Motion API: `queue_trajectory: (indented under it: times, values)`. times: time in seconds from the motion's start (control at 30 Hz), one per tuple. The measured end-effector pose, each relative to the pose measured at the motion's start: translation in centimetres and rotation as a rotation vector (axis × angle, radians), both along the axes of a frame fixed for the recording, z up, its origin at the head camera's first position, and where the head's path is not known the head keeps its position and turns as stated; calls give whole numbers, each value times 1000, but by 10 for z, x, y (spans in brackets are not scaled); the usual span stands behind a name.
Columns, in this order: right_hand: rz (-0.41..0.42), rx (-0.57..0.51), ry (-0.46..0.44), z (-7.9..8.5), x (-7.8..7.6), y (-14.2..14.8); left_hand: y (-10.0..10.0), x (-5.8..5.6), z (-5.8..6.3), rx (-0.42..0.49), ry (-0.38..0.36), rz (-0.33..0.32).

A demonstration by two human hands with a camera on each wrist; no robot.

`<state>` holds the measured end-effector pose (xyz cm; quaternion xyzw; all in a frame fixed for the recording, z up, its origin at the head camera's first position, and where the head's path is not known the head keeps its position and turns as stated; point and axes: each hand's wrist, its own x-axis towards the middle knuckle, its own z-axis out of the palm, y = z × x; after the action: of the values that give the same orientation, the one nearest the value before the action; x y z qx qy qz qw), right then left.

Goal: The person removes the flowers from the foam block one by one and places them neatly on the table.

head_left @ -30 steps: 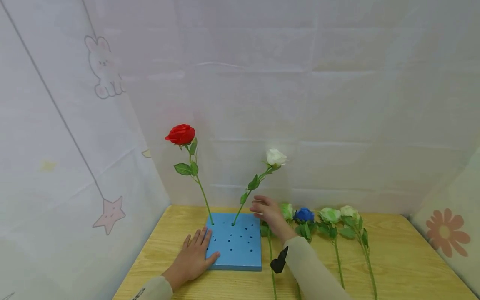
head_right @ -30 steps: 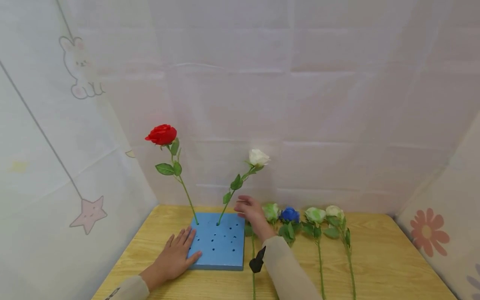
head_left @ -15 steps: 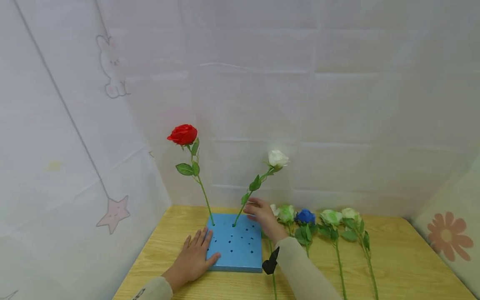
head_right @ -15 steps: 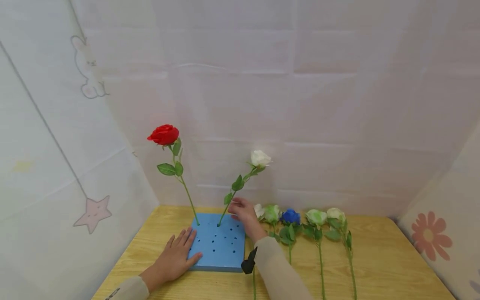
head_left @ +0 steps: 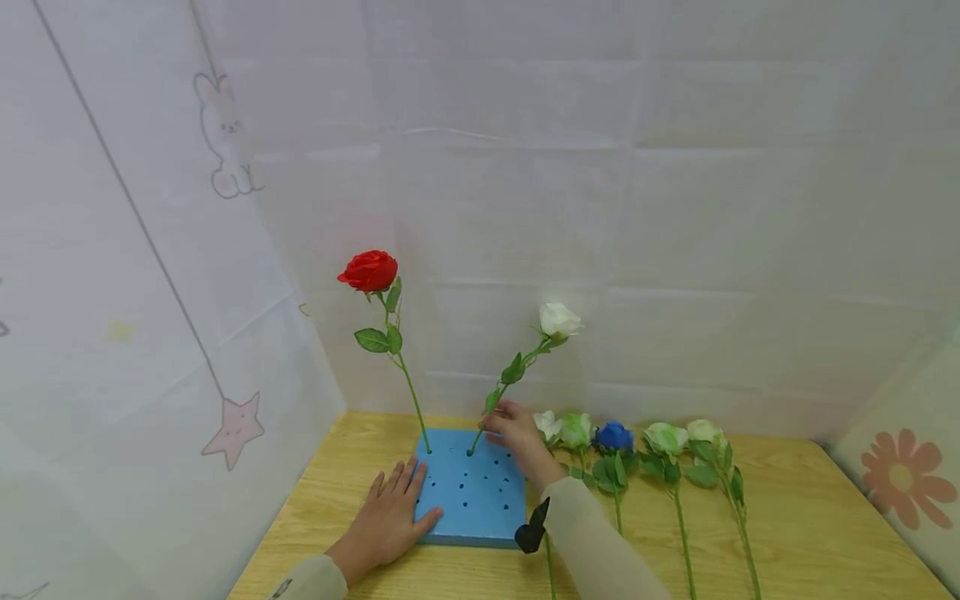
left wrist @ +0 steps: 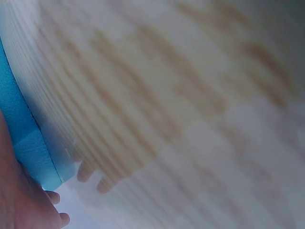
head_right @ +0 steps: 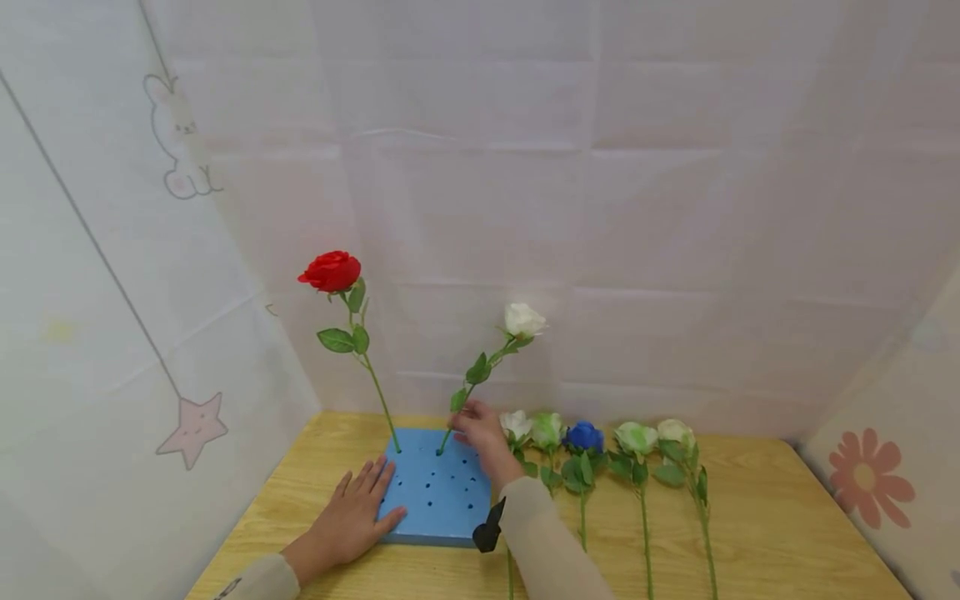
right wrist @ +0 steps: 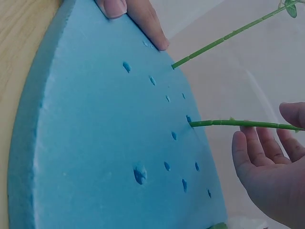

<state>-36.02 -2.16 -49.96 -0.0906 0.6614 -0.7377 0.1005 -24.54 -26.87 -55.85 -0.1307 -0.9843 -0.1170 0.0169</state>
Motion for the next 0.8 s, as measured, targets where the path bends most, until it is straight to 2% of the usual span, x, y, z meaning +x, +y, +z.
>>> queue_trajectory:
  times: [0.2, 0.4, 0.8]
  values:
    - [-7, 0, 16, -7, -3, -5, 0, -1, -1, -7, 8, -2]
    - [-17, -29, -8, -11, -3, -12, -1, -2, -4, -22, 9, 4]
    - [-76, -28, -37, -9, 1, -19, -1, -2, -4, -21, -5, 6]
